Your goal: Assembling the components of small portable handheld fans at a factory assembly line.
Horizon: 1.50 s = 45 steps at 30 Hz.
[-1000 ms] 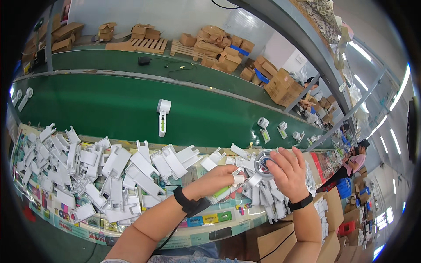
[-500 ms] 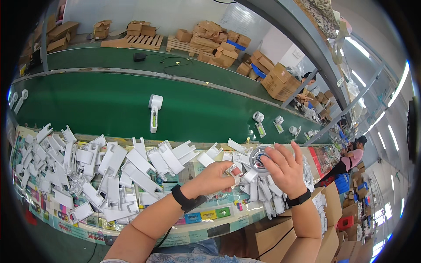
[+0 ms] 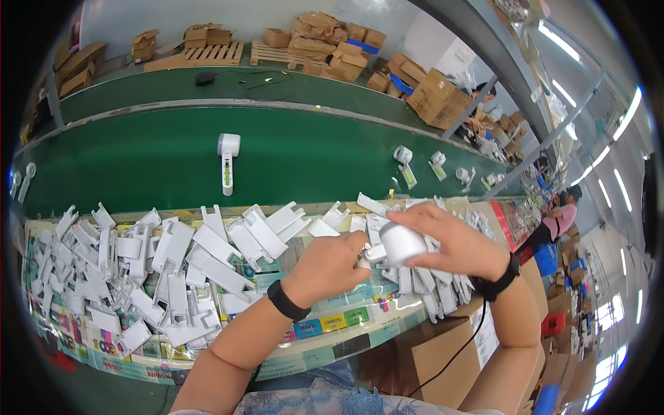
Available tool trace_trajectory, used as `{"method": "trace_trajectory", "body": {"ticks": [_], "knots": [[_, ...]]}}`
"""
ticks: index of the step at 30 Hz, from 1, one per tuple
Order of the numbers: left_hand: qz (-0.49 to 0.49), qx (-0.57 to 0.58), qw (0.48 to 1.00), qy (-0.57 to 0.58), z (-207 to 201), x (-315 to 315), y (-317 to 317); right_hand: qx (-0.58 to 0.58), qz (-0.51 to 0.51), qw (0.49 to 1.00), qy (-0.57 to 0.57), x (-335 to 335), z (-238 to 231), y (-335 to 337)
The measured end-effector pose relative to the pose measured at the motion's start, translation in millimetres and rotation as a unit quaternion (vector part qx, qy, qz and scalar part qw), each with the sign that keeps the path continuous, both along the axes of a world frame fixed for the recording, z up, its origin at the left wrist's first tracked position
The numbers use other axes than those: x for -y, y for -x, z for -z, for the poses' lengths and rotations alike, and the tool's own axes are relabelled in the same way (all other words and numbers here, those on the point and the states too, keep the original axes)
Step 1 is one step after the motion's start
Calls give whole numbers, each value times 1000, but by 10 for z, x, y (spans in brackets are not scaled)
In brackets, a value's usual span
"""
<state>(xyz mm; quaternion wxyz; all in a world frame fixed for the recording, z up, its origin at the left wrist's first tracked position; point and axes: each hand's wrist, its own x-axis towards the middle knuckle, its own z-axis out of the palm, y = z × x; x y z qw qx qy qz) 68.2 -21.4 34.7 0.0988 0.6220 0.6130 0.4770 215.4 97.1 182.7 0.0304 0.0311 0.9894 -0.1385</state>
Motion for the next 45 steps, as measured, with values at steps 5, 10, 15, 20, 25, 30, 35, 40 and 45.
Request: {"method": "trace_trajectory", "body": {"ticks": [5,10,15,20,25,30,35,40,45], "knots": [[-7,-41,999,-17,12,7,33,35,23,999,-1,-16,15,95],[44,10,999,-2,-69,32,96,38,32,998,26,-37,27,133],[75,160,984,6,-120,47,196,-122,41,969,211,-191,246,292],[177,627,755,-73,-110,-11,252,-148,103,984,-13,-794,1179,240],[158,694,695,-98,74,-114,314,-46,-79,966,-241,-676,1873,216],[146,679,714,-89,-13,-36,398,-84,-60,984,-143,-669,1677,321],[86,648,744,-138,50,-79,520,-218,160,963,21,-607,1425,247],[-41,505,844,-178,320,63,752,-362,201,826,383,-16,981,687],[6,630,745,-218,187,-479,411,-307,164,922,-171,658,540,651]]}}
